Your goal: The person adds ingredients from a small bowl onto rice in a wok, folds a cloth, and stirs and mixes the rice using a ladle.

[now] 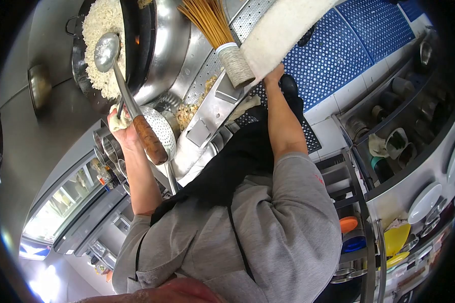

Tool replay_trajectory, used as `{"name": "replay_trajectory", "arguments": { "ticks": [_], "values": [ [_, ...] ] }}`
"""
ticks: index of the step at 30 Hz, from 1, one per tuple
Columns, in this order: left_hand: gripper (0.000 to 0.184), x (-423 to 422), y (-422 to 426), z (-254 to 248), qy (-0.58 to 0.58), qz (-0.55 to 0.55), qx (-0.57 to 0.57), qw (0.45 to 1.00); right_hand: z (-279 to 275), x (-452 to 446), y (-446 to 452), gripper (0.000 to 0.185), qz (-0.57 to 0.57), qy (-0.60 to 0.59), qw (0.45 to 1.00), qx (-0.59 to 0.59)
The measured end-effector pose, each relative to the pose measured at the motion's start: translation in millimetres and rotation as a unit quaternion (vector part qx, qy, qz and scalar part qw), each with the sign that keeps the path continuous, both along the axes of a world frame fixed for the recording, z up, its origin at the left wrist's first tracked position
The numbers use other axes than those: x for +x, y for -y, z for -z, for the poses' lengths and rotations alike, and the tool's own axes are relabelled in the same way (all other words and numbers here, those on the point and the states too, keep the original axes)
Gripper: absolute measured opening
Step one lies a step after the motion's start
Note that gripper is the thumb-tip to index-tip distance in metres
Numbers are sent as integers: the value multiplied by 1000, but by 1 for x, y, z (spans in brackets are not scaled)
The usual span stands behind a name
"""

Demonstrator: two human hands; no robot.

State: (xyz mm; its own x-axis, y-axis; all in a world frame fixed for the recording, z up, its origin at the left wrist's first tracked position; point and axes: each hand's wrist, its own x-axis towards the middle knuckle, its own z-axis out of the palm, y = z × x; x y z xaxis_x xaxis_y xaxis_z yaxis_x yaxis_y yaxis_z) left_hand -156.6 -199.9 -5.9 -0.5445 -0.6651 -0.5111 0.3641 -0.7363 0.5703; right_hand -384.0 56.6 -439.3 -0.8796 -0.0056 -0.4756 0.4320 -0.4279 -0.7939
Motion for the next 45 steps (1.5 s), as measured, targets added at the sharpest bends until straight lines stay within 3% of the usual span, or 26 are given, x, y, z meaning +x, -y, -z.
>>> {"name": "replay_trajectory", "arguments": {
  "ticks": [12, 27, 33, 37, 40, 42, 45],
  "values": [
    [38, 2, 4, 3, 6, -14, 5, 1000, -7, 1, 3, 26, 1, -58, 995, 86],
    [38, 1, 1, 4, 12, -20, -20, 1000, -27, 4, 2, 26, 43, -26, 999, -1],
    [37, -3, -1, 0, 7, -13, -21, 1000, -29, 4, -1, 27, -36, -125, 979, 155],
    [36, 1, 2, 4, 6, -14, -20, 1000, -37, 7, 3, 29, -54, 9, 982, 181],
    [36, -1, 0, 1, 4, -7, -15, 1000, -34, 8, 0, 28, -87, -61, 957, 268],
    [36, -1, -1, 1, 4, -5, -16, 1000, -39, 8, 0, 28, -23, -70, 987, 146],
    [36, -1, -1, 0, 4, -7, -22, 1000, -60, 5, 1, 28, -11, -62, 991, 120]
  ]
}}
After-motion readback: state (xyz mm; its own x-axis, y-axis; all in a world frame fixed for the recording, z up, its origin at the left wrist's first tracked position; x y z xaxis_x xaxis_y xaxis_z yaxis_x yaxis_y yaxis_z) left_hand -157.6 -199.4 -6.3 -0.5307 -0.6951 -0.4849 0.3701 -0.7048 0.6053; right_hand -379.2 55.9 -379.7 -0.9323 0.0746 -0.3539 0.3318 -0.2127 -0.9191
